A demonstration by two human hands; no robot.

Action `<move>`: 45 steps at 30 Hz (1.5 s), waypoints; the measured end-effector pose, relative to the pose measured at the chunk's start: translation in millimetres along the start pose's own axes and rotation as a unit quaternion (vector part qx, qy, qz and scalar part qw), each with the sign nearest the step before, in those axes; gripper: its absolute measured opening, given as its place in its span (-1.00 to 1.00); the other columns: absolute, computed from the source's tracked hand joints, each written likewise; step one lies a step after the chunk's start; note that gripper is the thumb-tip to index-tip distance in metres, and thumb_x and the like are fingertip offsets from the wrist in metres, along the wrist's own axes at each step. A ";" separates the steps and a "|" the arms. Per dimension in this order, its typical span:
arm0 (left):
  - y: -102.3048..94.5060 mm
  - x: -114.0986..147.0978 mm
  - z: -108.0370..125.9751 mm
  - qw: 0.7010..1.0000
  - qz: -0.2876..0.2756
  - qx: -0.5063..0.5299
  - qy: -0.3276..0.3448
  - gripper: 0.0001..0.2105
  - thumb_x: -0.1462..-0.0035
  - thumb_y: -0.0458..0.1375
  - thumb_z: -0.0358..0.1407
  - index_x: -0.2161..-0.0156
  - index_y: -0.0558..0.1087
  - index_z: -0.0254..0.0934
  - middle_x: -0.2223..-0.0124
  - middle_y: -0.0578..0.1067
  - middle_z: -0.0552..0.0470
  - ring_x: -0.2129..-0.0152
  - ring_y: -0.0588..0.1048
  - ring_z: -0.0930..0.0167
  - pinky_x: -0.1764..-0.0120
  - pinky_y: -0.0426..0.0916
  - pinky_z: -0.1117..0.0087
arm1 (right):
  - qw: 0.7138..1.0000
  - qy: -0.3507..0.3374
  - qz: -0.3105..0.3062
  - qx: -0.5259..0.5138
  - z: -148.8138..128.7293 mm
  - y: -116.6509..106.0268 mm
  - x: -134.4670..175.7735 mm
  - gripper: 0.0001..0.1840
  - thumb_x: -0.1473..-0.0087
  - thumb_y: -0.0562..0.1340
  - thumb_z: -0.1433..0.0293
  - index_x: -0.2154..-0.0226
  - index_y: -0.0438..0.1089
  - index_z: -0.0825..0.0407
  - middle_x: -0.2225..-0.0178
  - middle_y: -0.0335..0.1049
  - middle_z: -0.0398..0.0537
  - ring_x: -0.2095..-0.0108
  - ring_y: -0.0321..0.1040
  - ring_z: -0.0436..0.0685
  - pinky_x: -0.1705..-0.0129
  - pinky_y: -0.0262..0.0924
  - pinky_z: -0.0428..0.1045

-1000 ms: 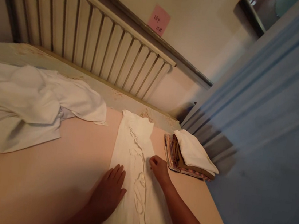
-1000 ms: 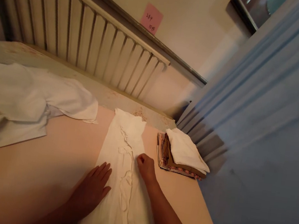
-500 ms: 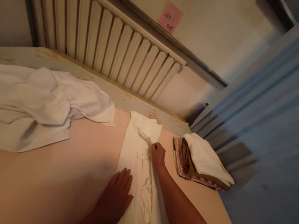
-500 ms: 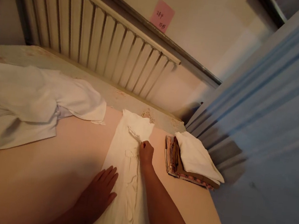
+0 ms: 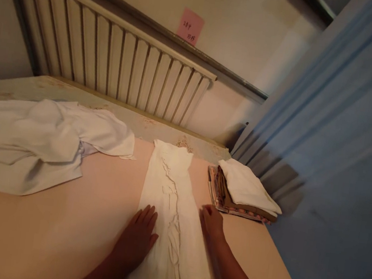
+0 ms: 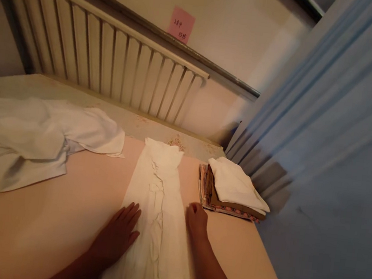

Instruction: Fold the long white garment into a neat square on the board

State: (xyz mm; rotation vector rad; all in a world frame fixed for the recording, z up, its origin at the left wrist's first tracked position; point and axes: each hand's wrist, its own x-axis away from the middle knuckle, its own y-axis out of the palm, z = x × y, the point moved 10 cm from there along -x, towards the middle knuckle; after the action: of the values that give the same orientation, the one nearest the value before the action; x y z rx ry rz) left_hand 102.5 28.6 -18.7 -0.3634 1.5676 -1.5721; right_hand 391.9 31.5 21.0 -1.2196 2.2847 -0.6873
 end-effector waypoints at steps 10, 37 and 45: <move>4.4 28.5 14.6 0.999 0.014 -0.051 -0.010 -0.49 -0.23 -0.03 -0.20 -0.26 0.24 -0.27 -0.33 0.21 -0.08 -0.28 0.15 0.20 -0.24 0.11 0.06 | 0.984 0.101 -0.112 -0.097 41.4 7.4 69.1 -0.66 0.09 0.09 0.09 0.66 0.15 -0.03 0.66 0.19 -0.20 0.58 0.11 0.01 0.54 0.01 -0.08; -11.4 109.6 47.4 0.973 0.082 -0.133 0.169 -0.49 -0.20 -0.03 -0.48 -0.23 0.26 -0.09 -0.19 0.42 0.07 -0.16 0.33 0.39 -0.14 0.28 0.33 | 0.968 0.094 -0.199 -0.121 32.4 20.2 137.3 -0.72 0.26 0.10 0.33 0.45 0.41 0.10 0.47 0.42 -0.05 0.43 0.27 0.09 0.41 0.14 -0.05; -27.4 144.9 42.9 0.962 0.106 -0.117 0.221 -0.57 -0.25 -0.03 -0.41 -0.18 0.32 -0.03 -0.08 0.52 0.13 -0.06 0.43 0.42 -0.03 0.38 0.42 | 0.952 0.065 -0.267 -0.132 28.5 24.5 183.2 -0.60 0.31 0.08 0.35 0.38 0.47 0.13 0.37 0.48 0.01 0.30 0.38 0.20 0.30 0.23 -0.02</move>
State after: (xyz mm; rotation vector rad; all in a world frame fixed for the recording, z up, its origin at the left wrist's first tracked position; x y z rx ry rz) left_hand 39.0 -109.8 -38.3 0.0414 2.0685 -1.3620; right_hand 301.8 -118.4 -45.3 -2.0173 2.2075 -0.6677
